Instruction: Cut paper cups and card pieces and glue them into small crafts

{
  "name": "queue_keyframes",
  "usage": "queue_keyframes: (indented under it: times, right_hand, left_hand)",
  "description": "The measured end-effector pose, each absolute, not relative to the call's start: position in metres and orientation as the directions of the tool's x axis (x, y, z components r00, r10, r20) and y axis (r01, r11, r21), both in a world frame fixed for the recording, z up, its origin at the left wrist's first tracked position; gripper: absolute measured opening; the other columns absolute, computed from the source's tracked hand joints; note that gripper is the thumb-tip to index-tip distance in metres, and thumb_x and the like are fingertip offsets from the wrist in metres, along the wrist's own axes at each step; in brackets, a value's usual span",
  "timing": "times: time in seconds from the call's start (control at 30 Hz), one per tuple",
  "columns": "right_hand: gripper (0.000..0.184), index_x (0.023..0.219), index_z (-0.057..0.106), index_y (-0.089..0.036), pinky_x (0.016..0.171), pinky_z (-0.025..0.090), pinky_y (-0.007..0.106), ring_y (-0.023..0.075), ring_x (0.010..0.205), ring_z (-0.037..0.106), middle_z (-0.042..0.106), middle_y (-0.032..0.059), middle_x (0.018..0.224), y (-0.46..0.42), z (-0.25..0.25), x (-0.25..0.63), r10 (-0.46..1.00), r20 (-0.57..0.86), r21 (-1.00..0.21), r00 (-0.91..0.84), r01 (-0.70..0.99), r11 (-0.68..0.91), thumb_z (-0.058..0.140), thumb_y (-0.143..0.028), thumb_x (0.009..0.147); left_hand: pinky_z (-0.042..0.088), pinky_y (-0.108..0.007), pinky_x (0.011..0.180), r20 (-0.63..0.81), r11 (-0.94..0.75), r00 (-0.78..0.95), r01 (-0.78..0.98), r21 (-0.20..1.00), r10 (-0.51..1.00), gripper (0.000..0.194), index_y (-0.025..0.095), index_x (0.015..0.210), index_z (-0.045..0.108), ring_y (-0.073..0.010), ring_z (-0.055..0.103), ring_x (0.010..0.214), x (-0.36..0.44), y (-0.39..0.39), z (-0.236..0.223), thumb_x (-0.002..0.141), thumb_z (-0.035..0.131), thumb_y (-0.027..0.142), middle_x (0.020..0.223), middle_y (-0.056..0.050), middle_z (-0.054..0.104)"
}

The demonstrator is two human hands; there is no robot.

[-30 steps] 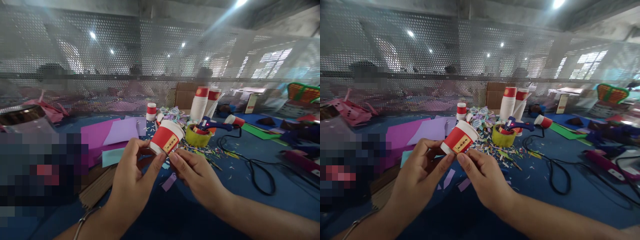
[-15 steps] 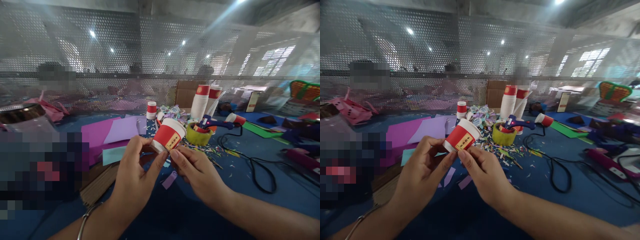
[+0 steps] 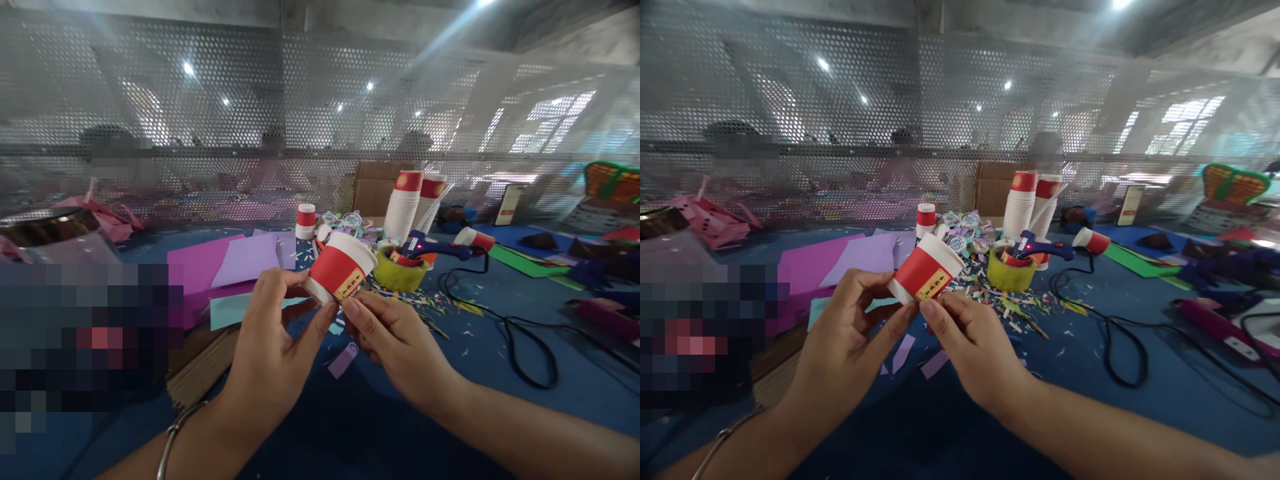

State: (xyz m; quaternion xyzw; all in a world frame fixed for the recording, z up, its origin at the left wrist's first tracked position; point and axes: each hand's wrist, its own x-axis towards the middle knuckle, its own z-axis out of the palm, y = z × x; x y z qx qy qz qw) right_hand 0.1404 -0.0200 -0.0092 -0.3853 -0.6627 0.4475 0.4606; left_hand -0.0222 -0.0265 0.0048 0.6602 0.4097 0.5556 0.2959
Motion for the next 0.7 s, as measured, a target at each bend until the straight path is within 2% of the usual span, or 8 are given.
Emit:
queue_keyframes:
  times: [0.1, 0.27, 0.4, 0.53, 0.7]
  right_hand:
    - [0.038, 0.071, 0.047, -0.021, 0.038, 0.019, 0.024, 0.0081, 0.045, 0.025, 0.032, -0.0061, 0.059, -0.0213, -0.0076, 0.1399, 0.92, 0.274, -0.946, -0.281, 0.095, 0.311, 0.046, -0.049, 0.096]
    - [0.039, 0.068, 0.045, -0.021, 0.039, 0.021, 0.023, 0.008, 0.046, 0.028, 0.035, -0.0055, 0.059, -0.0216, -0.006, 0.1394, 0.918, 0.294, -0.939, -0.267, 0.098, 0.33, 0.047, -0.049, 0.096]
    - [0.037, 0.072, 0.048, -0.02, 0.037, 0.02, 0.022, 0.0072, 0.045, 0.028, 0.036, -0.0055, 0.06, -0.021, -0.0071, 0.1391, 0.916, 0.292, -0.944, -0.276, 0.07, 0.322, 0.048, -0.048, 0.096]
    - [0.035, 0.075, 0.052, -0.019, 0.036, 0.019, 0.022, 0.0068, 0.045, 0.028, 0.037, -0.0055, 0.06, -0.0226, -0.0068, 0.1383, 0.908, 0.316, -0.937, -0.276, 0.06, 0.344, 0.048, -0.046, 0.096]
    - [0.04, 0.067, 0.044, -0.02, 0.039, 0.024, 0.022, 0.0068, 0.046, 0.032, 0.035, -0.0059, 0.058, -0.0238, -0.0071, 0.1382, 0.9, 0.343, -0.916, -0.27, 0.114, 0.384, 0.048, -0.047, 0.097]
  left_hand:
    - [0.056, -0.038, 0.088, 0.456, -0.46, 0.056, 0.091, 0.883, 0.888, 0.027, 0.024, 0.105, 0.051, -0.0211, 0.061, 0.103, -0.0203, -0.0279, 0.0063, 0.085, 0.068, 0.029, 0.106, -0.005, 0.062]
    - [0.054, -0.029, 0.087, 0.326, -0.315, 0.071, -0.135, 0.939, 0.943, 0.027, 0.024, 0.109, 0.054, -0.017, 0.062, 0.101, -0.017, -0.0285, 0.0113, 0.086, 0.067, 0.029, 0.109, -0.004, 0.066]
    - [0.051, -0.032, 0.094, 0.281, -0.229, 0.159, -0.287, 0.93, 0.946, 0.029, 0.027, 0.114, 0.053, -0.0186, 0.063, 0.106, -0.0165, -0.0283, 0.0128, 0.088, 0.066, 0.027, 0.114, -0.003, 0.066]
    - [0.053, -0.031, 0.09, 0.279, -0.21, 0.171, -0.336, 0.918, 0.945, 0.031, 0.028, 0.113, 0.052, -0.018, 0.065, 0.102, -0.0171, -0.0289, 0.0118, 0.087, 0.067, 0.027, 0.116, -0.002, 0.065]
    - [0.053, -0.024, 0.081, 0.267, -0.245, 0.042, -0.281, 0.928, 0.963, 0.033, 0.025, 0.112, 0.053, -0.0142, 0.065, 0.092, -0.0177, -0.0268, 0.0103, 0.084, 0.07, 0.028, 0.111, -0.002, 0.065]
